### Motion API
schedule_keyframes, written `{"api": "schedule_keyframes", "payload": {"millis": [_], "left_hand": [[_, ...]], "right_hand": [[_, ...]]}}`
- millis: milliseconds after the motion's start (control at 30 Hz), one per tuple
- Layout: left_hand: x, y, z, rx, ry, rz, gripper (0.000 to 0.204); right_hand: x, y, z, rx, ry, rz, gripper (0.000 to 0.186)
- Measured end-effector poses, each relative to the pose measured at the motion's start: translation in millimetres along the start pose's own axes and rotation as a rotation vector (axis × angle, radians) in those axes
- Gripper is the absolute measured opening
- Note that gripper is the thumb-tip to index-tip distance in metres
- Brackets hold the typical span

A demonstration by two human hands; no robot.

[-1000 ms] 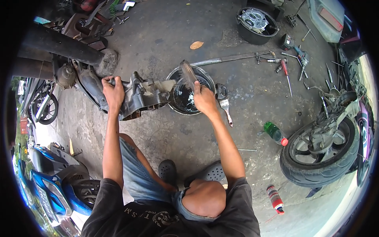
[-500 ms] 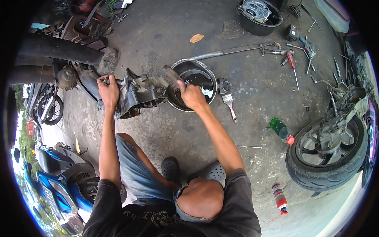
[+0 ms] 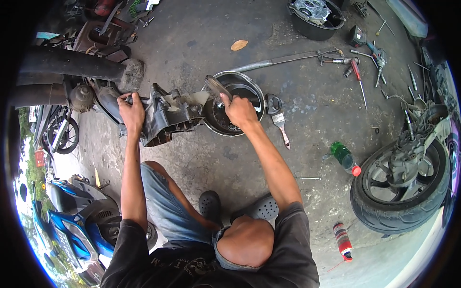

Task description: Cleaning an engine crankcase with a wire brush and liquid, then using an air impact wrench to assemble engine parts.

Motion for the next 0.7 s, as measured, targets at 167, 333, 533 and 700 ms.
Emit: {"api": "schedule_keyframes", "payload": {"millis": [167,333,533,700], "left_hand": [[7,-3,7,-0.104,0.091,-0.024,0.038],[4,1,4,-0.015,-0.002,-0.031,0.036],[4,0,4,-0.056,0.031,-0.019,0.037],[5,0,2,-0.020,0.008,0.021,0.036]], "right_hand": [[-8,1,5,-0.018,-0.007,0.092,0.072],[-21,3,8,0.029,-0.120,0.124,0.072],[-22,-4,6,0.008,-0.153,0.213,0.075],[-28,-25,-10,0.035,-0.273,0.308,0.076]]}}
Point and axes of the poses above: each hand's wrist, its own z-axis towards the middle knuckle, its own x-axis out of the back of the hand, y = z × x, the point moved 7 cm from there along z, towards the middle knuckle, and after that the axes turned 8 degrees about z, right-handed, at the moved point
